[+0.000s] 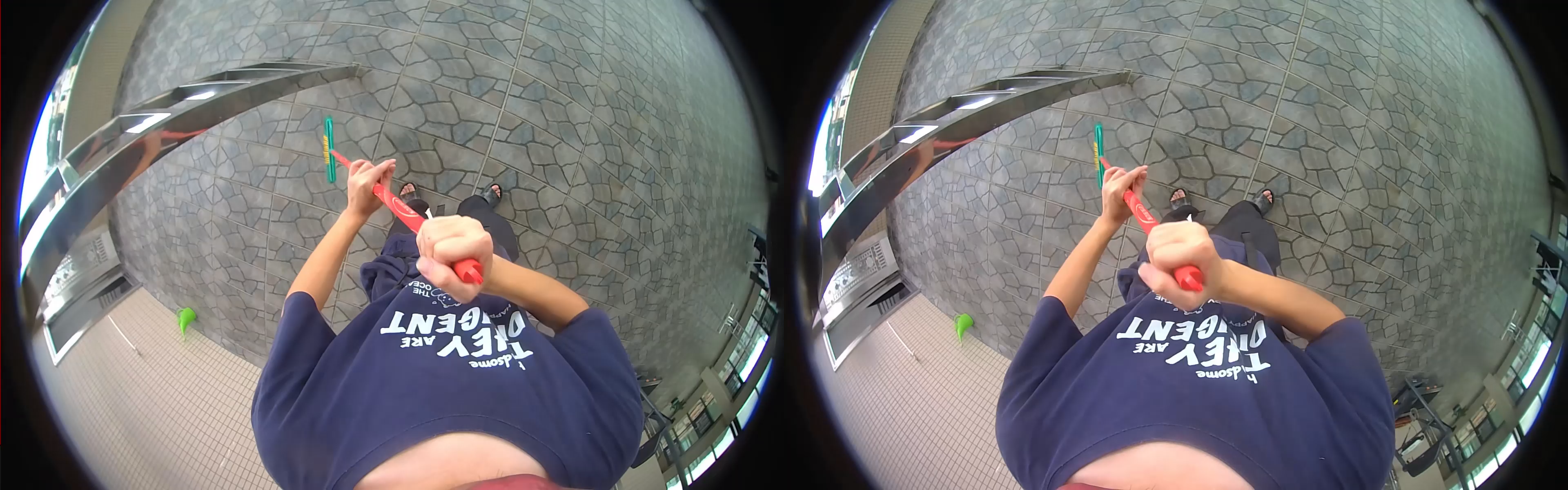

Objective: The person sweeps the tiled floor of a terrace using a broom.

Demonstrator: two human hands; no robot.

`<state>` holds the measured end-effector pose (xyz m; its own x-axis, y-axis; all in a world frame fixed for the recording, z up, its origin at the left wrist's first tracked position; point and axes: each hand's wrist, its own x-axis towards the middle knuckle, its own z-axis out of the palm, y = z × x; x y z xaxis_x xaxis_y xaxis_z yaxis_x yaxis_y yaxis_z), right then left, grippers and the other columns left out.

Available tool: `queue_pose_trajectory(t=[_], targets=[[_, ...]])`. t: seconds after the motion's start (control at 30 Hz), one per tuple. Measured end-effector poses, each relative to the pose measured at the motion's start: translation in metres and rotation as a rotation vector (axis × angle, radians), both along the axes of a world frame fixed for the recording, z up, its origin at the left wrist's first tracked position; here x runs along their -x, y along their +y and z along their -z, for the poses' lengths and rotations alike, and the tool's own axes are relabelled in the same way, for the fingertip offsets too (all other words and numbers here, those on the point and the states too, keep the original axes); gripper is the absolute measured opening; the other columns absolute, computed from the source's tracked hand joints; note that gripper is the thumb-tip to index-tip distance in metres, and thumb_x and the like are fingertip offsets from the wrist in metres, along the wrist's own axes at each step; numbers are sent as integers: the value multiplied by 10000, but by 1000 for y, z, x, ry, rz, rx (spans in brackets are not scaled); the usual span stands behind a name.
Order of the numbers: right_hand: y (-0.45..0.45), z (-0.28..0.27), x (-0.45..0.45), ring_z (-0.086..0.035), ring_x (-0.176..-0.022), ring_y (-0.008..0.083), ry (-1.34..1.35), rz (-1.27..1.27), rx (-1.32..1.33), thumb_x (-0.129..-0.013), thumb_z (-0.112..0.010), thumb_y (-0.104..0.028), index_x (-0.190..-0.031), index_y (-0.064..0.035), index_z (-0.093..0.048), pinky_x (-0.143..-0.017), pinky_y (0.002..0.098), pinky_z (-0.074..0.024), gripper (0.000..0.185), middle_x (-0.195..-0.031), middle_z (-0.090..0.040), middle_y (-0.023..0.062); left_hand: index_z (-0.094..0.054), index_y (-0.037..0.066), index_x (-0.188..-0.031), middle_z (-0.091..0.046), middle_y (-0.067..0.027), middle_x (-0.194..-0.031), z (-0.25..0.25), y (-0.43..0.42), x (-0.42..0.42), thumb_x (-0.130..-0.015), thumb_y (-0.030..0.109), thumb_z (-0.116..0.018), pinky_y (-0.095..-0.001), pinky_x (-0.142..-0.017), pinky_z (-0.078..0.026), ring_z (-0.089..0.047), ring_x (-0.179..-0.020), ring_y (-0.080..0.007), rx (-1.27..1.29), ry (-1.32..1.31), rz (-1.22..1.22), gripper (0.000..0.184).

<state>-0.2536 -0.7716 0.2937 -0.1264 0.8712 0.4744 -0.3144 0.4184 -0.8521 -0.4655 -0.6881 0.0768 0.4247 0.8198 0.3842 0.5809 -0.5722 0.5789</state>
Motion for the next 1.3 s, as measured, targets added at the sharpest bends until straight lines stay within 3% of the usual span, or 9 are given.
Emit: queue_pose_trajectory(t=[0.1, 0.13, 0.27, 0.43, 0.57, 0.83, 0.9, 1.03, 1.3], targets=[[48, 64, 33, -531, -558, 209, 40, 63, 79, -855, -609, 69, -606, 11, -438, -551, 341, -433, 308, -605, -529, 91, -744, 128, -1151, -702, -12, -741, 30, 56, 46, -904, 324, -759, -390, -865, -429, -650, -838, -214, -32, 281, -104, 315], [63, 92, 38, -552, -586, 207, -19, 51, 94, -895, -612, 47, -627, 24, -473, -588, 330, -456, 303, -624, -560, 99, -738, 107, -1164, -730, -75, -967, 44, 71, 54, -903, 474, -730, -432, -909, -454, -641, -1014, -272, 179, 395, -183, 451], [73, 171, 44, -563, -638, 236, -179, 126, 140, -924, -632, 7, -697, 32, -546, -630, 359, -459, 245, -655, -564, 118, -725, 130, -1208, -571, -184, -1368, 125, 97, 51, -843, 678, -687, -544, -993, -483, -547, -1250, -401, 460, 722, -272, 660], [21, 140, -38, -583, -647, 256, -250, 215, 179, -912, -620, 40, -684, 25, -529, -665, 371, -487, 246, -657, -557, 118, -797, 166, -1038, -681, -113, -1276, 114, 80, -44, -904, 483, -719, -498, -979, -485, -598, -1232, -313, 443, 516, 249, 352], [-41, 69, -143, -602, -613, 251, -326, 406, 297, -886, -608, 78, -640, 25, -515, -676, 368, -517, 268, -629, -568, 114, -763, 43, -855, -756, -128, -862, 98, 24, -194, -927, 240, -715, -426, -816, -546, -712, -873, -334, 401, 18, 540, 215], [-64, -26, -262, -556, -536, 296, -664, 456, 234, -721, -668, 20, -597, -31, -488, -559, 383, -465, 225, -573, -542, 114, -456, 11, -575, -460, -157, -537, 46, -95, -439, -984, 146, -678, -441, -508, -357, -449, -476, -329, 586, -463, 291, 484], [-60, -24, -260, -591, -556, 290, -697, 446, 220, -707, -687, -17, -607, -41, -521, -567, 381, -483, 194, -582, -565, 108, -455, 2, -574, -458, -162, -535, 37, -95, -448, -988, 143, -675, -439, -504, -352, -443, -474, -320, 832, -457, 360, 489], [-54, -51, -254, -586, -547, 262, -591, 377, 70, -698, -715, -51, -614, -103, -552, -578, 385, -482, 191, -583, -574, 51, -468, 3, -577, -466, -162, -539, -3, -80, -425, -979, 129, -680, -446, -520, -359, -450, -488, -324, 613, -363, 498, 472], [-39, -55, -154, -404, -454, 244, -314, 199, -17, -700, -658, 30, -563, -93, -365, -478, 372, -343, 346, -533, -394, 29, -547, 14, -580, -517, -135, -565, -41, -50, -242, -937, 110, -721, -422, -563, -395, -497, -522, -311, 533, -146, 240, 409]])
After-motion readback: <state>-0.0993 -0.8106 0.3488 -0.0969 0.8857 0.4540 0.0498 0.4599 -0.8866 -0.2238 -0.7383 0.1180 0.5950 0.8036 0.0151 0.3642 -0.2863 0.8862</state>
